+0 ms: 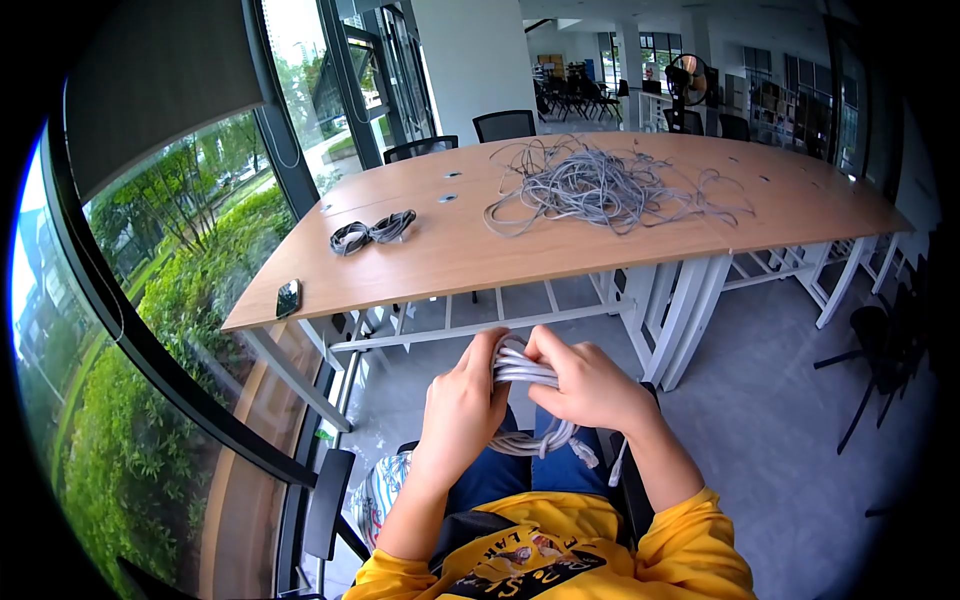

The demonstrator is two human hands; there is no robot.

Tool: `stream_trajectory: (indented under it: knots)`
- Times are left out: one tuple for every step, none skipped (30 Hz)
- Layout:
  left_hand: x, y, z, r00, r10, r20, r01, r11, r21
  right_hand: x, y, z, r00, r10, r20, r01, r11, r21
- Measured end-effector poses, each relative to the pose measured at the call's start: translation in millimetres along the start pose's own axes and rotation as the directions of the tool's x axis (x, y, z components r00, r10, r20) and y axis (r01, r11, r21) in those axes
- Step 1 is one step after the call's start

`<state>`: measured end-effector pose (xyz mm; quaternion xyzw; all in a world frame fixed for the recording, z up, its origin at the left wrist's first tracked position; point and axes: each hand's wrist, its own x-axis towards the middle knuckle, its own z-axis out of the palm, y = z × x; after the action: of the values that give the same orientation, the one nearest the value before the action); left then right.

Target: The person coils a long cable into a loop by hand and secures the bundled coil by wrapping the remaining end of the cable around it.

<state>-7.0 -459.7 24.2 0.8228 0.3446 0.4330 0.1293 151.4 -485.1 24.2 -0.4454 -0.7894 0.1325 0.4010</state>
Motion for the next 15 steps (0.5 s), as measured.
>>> stream_trajectory:
  knots:
    - [0.4, -1.8, 0.1, 1.0, 0.0, 0.0, 0.0, 1.0, 0.001, -0.7, 0.3, -0.3, 1.0, -0.022, -0.015, 0.022, 1.0, 0.014]
    - [1.9, -3.5, -0.3, 0.996, 0.086, 0.019, -0.087, 0.996, 0.036, -0.2, 0.6, -1.3, 0.998, -0.048, -0.032, 0.048, 0.999, 0.024]
    - [3.1, -4.1, -0.3, 0.985, 0.17, 0.043, -0.172, 0.983, 0.068, 1.0, -0.5, -2.7, 0.998, -0.049, -0.034, 0.05, 0.998, 0.023]
    - [3.0, 1.6, -1.9, 0.991, 0.118, 0.062, -0.124, 0.987, 0.1, 2.0, -2.7, -4.2, 1.0, -0.03, 0.005, 0.03, 1.0, 0.004]
    - [3.4, -0.7, -0.1, 0.991, 0.118, 0.065, -0.124, 0.987, 0.099, 1.9, -4.1, -4.8, 0.999, -0.008, 0.044, 0.008, 1.0, -0.015]
    - [3.9, -5.8, 2.5, 0.979, 0.202, 0.016, -0.202, 0.976, 0.085, 1.1, -3.7, -3.6, 0.999, -0.006, 0.042, 0.007, 1.0, -0.013]
    - [4.2, -9.0, 3.7, 0.959, 0.282, -0.036, -0.279, 0.957, 0.076, 0.8, -2.8, -1.9, 0.999, -0.043, -0.004, 0.043, 0.999, 0.005]
    - [3.9, -8.1, 3.0, 0.959, 0.281, -0.036, -0.278, 0.958, 0.077, 0.9, -1.9, -0.5, 0.996, -0.08, -0.049, 0.081, 0.997, 0.021]
    - [2.8, -6.0, 1.9, 0.97, 0.243, -0.025, -0.243, 0.97, 0.012, 0.3, -0.9, 0.6, 0.996, -0.08, -0.048, 0.081, 0.996, 0.022]
    - [2.4, -4.7, 1.1, 0.978, 0.207, -0.011, -0.207, 0.977, -0.054, -0.5, 0.2, 1.2, 0.995, -0.066, -0.078, 0.064, 0.998, -0.018]
    - [2.7, -5.2, 0.6, 0.978, 0.207, -0.012, -0.208, 0.977, -0.053, -0.9, 0.8, 1.3, 0.993, -0.052, -0.109, 0.046, 0.997, -0.059]
    - [3.1, -6.2, -0.4, 0.98, 0.199, -0.014, -0.199, 0.977, -0.075, -0.3, -1.3, 1.1, 0.993, -0.053, -0.109, 0.047, 0.997, -0.06]
    - [3.8, -6.7, -1.0, 0.982, 0.19, -0.017, -0.191, 0.977, -0.097, 0.8, -5.2, 0.6, 0.978, -0.048, -0.202, 0.02, 0.99, -0.141]
    - [4.4, -4.7, -2.1, 0.983, 0.181, -0.007, -0.18, 0.971, -0.158, 1.7, -7.2, 0.0, 0.955, -0.05, -0.294, -0.016, 0.976, -0.219]
    - [3.9, -5.2, -4.5, 0.983, 0.178, 0.05, -0.168, 0.973, -0.159, 2.4, -4.6, 0.2, 0.968, -0.029, -0.248, -0.012, 0.987, -0.162]
